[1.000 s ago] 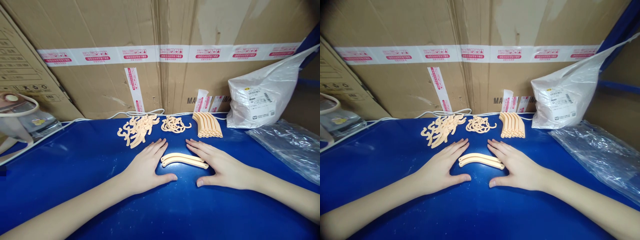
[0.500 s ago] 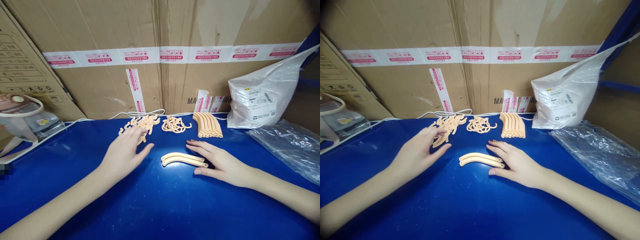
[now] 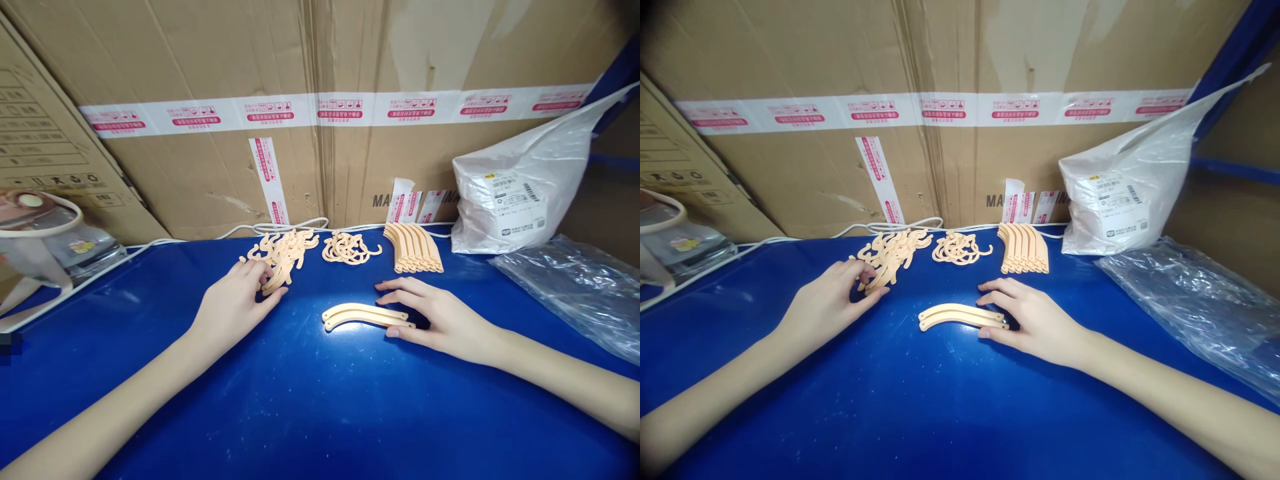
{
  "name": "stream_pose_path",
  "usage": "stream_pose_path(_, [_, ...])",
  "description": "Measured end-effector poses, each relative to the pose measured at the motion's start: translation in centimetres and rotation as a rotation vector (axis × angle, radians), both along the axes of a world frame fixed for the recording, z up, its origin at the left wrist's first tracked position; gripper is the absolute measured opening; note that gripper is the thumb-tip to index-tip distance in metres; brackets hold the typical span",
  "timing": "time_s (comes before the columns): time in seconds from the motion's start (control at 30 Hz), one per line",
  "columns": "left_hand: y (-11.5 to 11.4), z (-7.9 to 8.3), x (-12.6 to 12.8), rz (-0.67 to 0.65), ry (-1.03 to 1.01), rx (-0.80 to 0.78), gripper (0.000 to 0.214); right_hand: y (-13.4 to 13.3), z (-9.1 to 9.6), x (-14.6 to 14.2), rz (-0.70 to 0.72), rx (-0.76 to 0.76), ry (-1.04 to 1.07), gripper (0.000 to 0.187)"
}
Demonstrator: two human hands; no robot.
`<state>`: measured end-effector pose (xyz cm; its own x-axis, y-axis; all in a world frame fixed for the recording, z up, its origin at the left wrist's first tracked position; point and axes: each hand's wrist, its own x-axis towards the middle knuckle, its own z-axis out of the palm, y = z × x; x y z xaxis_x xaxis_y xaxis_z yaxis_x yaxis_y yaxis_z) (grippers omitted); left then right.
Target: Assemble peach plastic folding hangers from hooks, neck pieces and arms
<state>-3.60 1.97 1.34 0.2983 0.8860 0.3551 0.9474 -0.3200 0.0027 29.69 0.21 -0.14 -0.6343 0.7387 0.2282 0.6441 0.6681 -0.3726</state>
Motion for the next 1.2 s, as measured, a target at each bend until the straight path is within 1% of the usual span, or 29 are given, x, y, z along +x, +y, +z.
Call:
stream_pose_path(0.1, [0.2, -0.3, -0.2, 0.0, -0.03, -0.009, 0.027, -0.1, 0.1, 0.0, -0.002, -0.009, 0.007, 0.039])
stream_pose_path(0.2, [0.6, -0.5, -0.4, 0.031, -0.113, -0.038, 0.027, 0.0, 0.1, 0.0, 0.006, -0.003, 0.019, 0.037])
stream_pose_path(0.27, [0.5, -0.6, -0.4, 0.018, -0.161, -0.026, 0.027, 0.1, 0.1, 0.0, 0.011, 0.014, 0.027, 0.036])
stream_pose_path(0.33, [0.0, -0.6, 0.0, -0.065, -0.186, -0.006, 0.026, -0.1, 0.1, -0.1, -0.004, 0.036, 0.029, 0.036])
stream_pose_path(0.4, [-0.9, -0.7, 0.8, -0.208, -0.191, -0.029, 0.026, -0.4, 0.2, -0.4, -0.033, 0.046, 0.015, 0.036])
stream_pose_path(0.43, [-1.4, -0.7, 1.2, -0.288, -0.179, -0.073, 0.026, -0.6, 0.3, -0.6, -0.045, 0.042, 0.001, 0.036])
stream_pose_path(0.5, [-2.4, -0.8, 2.2, -0.423, -0.135, -0.101, 0.034, -1.0, 0.4, -1.0, -0.043, 0.025, -0.029, 0.036])
stream_pose_path(0.57, [-3.0, -0.8, 2.9, -0.505, -0.068, -0.123, 0.041, -1.4, 0.4, -1.3, -0.019, 0.013, -0.051, 0.036])
stream_pose_path(0.7, [-3.0, -0.8, 3.3, -0.631, -0.024, -0.162, 0.032, -1.4, 0.4, -1.4, 0.054, -0.002, -0.039, 0.032])
stream_pose_path(0.8, [-2.8, -0.8, 3.1, -0.694, -0.053, -0.191, 0.026, -1.3, 0.3, -1.3, 0.104, -0.022, -0.017, 0.032])
stream_pose_path(0.93, [-3.0, -0.8, 2.9, -0.754, -0.102, -0.192, 0.023, -1.5, 0.2, -1.4, 0.128, -0.026, -0.016, 0.033])
stream_pose_path(1.0, [-3.1, -0.9, 3.0, -0.768, -0.114, -0.197, 0.025, -1.4, 0.4, -1.6, 0.142, 0.005, -0.042, 0.035])
stream_pose_path(1.07, [-3.2, -0.9, 3.1, -0.784, -0.116, -0.194, 0.026, -1.1, 0.9, -1.5, 0.148, 0.072, -0.086, 0.038])
stream_pose_path(1.13, [-3.2, -0.9, 3.1, -0.8, -0.116, -0.177, 0.025, -0.1, 1.5, -1.3, 0.129, 0.163, -0.129, 0.038])
stream_pose_path(1.2, [-3.2, -0.9, 3.1, -0.804, -0.117, -0.164, 0.022, 1.3, 2.3, -1.0, 0.087, 0.264, -0.159, 0.035])
